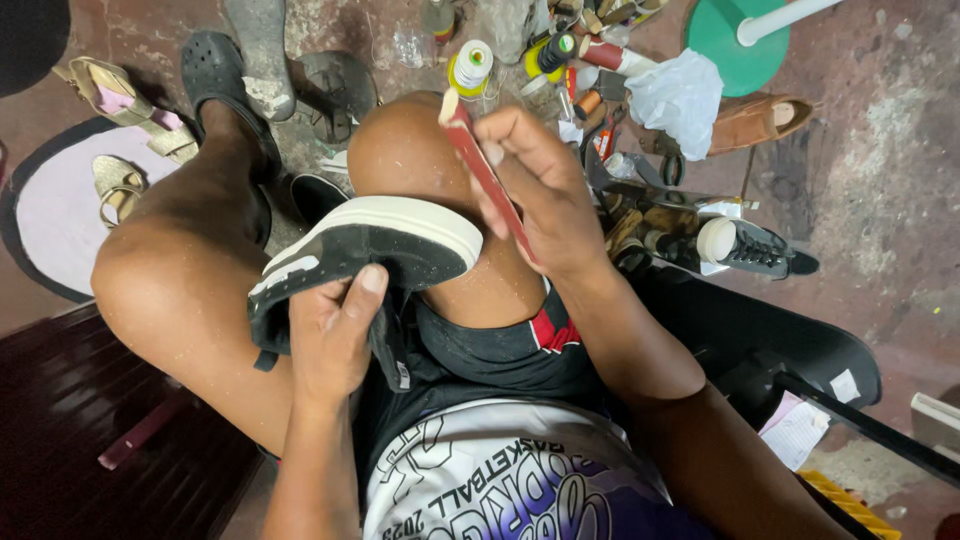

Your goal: The person scrubs the white rubber sole of a black sneaker with a small red abrasive pad. They hold the shoe in their left hand and rub the midsole and outsole edges repeatedly while seated.

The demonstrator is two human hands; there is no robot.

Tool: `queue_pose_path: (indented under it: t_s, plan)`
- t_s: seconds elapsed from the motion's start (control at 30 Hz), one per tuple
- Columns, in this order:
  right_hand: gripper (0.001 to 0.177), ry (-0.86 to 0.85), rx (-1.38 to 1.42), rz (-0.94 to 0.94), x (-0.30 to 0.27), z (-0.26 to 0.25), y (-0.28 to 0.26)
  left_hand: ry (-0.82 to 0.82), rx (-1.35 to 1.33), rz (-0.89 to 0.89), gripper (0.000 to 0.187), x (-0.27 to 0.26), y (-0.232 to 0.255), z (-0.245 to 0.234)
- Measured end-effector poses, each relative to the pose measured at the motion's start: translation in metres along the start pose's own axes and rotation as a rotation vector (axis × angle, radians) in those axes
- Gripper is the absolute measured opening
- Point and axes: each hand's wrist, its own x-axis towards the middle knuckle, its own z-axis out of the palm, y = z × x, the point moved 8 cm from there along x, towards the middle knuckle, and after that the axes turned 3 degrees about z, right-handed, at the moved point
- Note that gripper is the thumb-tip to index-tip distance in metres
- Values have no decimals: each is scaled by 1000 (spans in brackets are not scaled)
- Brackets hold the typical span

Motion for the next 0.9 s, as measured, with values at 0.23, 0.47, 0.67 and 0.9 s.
queue_pose_path:
  t_s: [0.23,0.47,0.67,0.9]
  plan:
    - [29,-44,-96,-111,-29,4,-1,13,-326,-117,47,4,-15,4]
    - [20,24,-34,-102,-41,-12,5,156,-740,-335,59,14,-29,-2]
    - [21,13,-317,-98,-57,-22,-9,9,-449,-252,57,8,19,8]
    - [18,76,-792,-251,-66,-14,-14,29,-402,-343,50,21,2,11]
